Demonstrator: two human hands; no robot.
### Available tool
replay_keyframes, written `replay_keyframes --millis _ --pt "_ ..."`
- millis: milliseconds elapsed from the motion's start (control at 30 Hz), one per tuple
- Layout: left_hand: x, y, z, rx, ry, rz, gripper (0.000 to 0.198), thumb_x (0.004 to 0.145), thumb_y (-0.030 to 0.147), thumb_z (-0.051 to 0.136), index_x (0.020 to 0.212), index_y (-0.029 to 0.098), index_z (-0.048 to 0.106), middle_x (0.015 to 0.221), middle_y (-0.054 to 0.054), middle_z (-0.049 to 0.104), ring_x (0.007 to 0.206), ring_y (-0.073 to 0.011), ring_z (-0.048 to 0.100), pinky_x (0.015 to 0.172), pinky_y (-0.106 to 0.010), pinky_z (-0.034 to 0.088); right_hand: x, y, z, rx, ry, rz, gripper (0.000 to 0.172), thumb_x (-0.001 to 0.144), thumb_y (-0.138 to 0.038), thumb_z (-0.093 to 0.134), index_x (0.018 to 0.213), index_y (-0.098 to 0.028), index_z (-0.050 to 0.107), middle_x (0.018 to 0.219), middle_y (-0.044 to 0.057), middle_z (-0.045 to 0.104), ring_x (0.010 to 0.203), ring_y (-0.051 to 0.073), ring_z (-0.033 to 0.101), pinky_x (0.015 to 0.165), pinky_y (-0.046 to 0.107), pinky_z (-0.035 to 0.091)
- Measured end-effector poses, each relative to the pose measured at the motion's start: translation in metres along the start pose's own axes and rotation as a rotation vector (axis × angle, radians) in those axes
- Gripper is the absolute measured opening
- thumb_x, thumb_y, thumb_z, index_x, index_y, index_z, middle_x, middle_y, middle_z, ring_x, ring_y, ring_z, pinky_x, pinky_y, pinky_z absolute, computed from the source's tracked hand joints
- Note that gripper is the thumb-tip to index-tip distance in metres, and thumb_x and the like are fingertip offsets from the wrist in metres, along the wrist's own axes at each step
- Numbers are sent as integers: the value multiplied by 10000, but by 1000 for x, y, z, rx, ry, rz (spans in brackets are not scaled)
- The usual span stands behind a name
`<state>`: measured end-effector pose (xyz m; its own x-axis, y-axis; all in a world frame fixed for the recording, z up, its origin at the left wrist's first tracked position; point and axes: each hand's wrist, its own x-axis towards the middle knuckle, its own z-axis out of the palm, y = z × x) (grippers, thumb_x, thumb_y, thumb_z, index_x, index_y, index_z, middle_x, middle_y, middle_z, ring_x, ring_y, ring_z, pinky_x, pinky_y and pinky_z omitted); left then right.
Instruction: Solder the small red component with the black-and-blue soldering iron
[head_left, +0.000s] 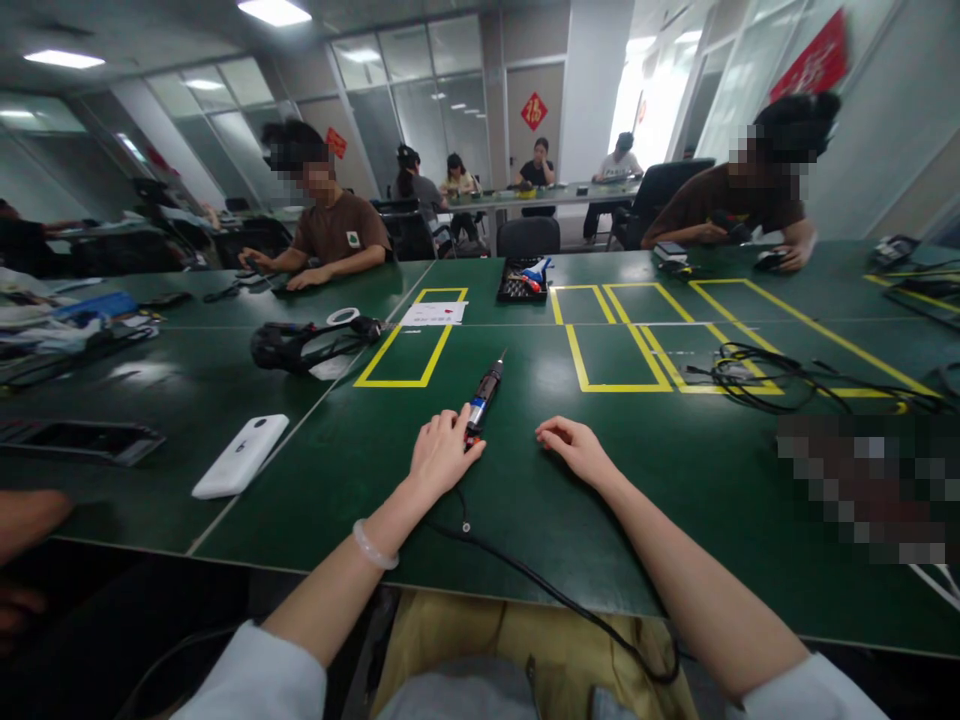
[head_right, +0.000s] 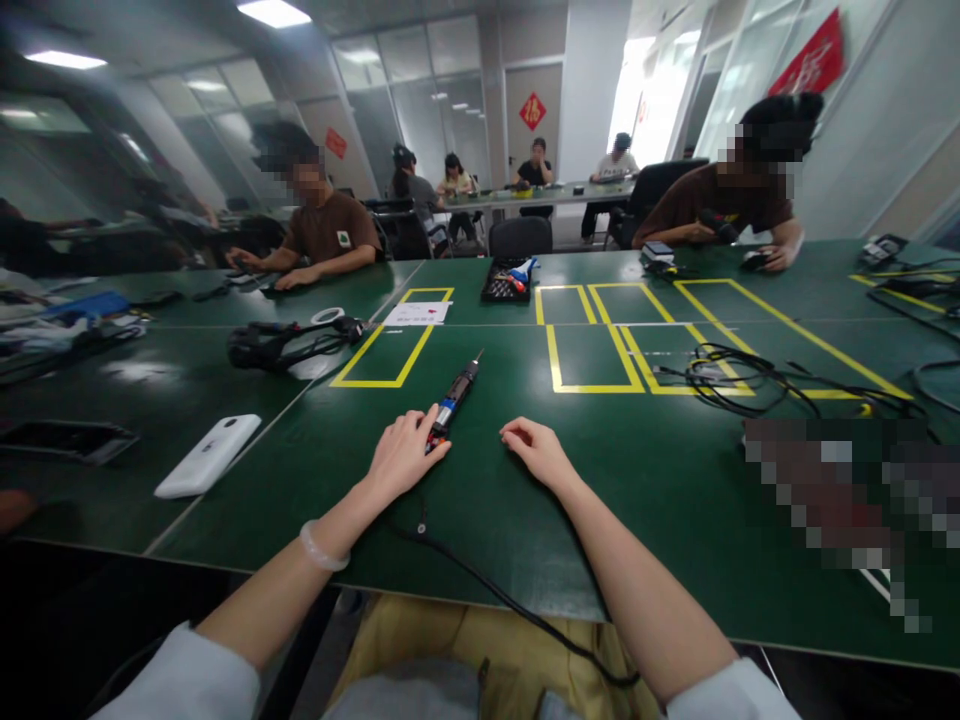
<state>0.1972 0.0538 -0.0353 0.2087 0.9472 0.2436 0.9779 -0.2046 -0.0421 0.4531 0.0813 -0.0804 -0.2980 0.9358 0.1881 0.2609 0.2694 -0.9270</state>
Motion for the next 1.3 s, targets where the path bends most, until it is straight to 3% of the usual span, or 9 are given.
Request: replay_keyframes --millis 367,500,600,800,933,1067,1133,1200,1300 --pt "-27 -181 0 166 -155 -356 731 870 592 304 1433 128 354 1286 -198 489 1123 -375 485 936 -459 359 -3 -10 4 -62 -52 -15 203 861 -310 510 883 -168 654 793 33 678 723 158 623 703 272 474" --pt "-29 -226 -3 147 -189 -467 742 862 599 293 1435 131 345 1317 -232 463 1165 -415 456 944 -510 346 -3 -14 3 -68 -59 -11 200 861 -300 505 877 -166 652 791 34 677 720 156 619 698 268 466" --pt "-31 -240 -6 153 -184 -515 703 865 591 288 1399 146 390 1300 -229 478 1161 -426 458 939 -535 346 -4 -13 3 -76 -62 -17 197 860 -294 503 878 -169 654 794 31 680 723 154 619 698 265 462" --pt "-39 -216 -14 252 -15 -438 495 870 419 377 1237 111 503 1162 -203 529 1015 -330 544 806 -408 435 -3 -11 3 -75 -70 -14 195 859 -283 501 887 -169 657 804 30 685 727 150 618 698 260 461" --pt "-36 -199 -22 213 -23 -538 413 885 401 341 1102 128 562 1108 -184 566 935 -308 581 701 -377 452 -3 -14 3 -67 -73 -10 194 859 -283 503 882 -167 657 798 32 684 722 151 615 694 262 457" --pt "-17 -176 -30 23 30 -595 388 882 452 368 1055 162 560 991 -138 638 874 -298 615 714 -396 461 -4 -18 3 -49 -76 1 191 857 -289 509 878 -167 655 792 34 684 720 154 617 694 267 459" --pt "-3 -148 -30 -240 40 -525 339 863 457 432 1031 191 560 937 -87 663 851 -251 629 754 -374 468 -4 -19 3 -38 -71 7 192 855 -297 515 877 -166 654 790 36 683 722 155 618 699 272 464" --pt "11 -108 -28 -584 19 -365 307 853 448 474 1006 197 563 894 -46 668 816 -191 634 787 -334 471 -3 -18 3 -22 -69 8 197 856 -309 521 880 -165 653 791 37 681 718 154 614 703 277 468" --pt "30 -38 -19 -1014 -119 -148 315 845 435 497 972 162 590 833 -41 640 749 -147 609 744 -297 475 -3 -17 4 41 -81 7 220 857 -339 537 924 -159 643 796 42 676 712 149 607 706 284 476"
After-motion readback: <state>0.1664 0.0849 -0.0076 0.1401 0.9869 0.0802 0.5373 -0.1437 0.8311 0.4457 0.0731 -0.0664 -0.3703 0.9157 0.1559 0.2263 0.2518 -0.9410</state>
